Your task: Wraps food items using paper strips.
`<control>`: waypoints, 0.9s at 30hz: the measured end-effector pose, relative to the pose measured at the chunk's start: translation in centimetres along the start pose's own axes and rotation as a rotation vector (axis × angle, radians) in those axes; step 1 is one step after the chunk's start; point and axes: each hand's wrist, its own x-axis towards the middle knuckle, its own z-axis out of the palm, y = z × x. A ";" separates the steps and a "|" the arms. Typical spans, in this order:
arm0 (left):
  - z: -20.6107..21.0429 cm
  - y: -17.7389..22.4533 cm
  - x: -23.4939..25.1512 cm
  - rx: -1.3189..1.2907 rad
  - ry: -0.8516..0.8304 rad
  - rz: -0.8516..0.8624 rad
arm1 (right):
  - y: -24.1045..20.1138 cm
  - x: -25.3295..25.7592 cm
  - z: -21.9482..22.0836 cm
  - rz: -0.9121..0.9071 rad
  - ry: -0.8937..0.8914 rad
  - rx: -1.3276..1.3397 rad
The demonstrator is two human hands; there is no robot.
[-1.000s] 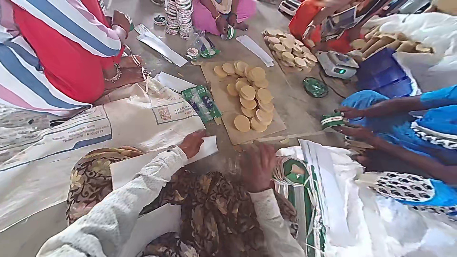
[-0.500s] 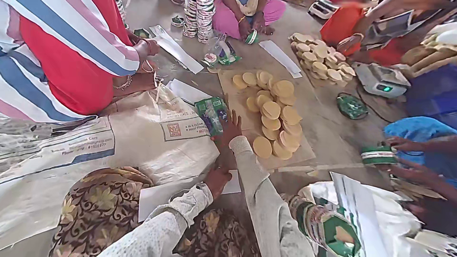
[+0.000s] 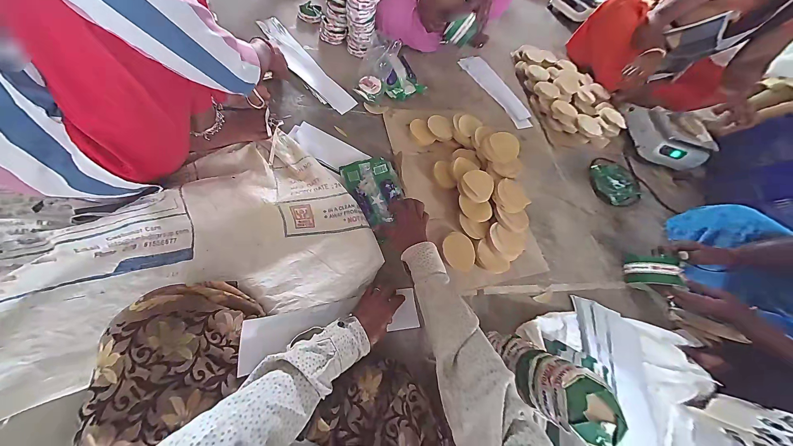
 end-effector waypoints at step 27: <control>0.2 -0.2 0.5 0.006 0.056 -0.031 | 7.3 -19.1 4.3 0.275 0.112 0.618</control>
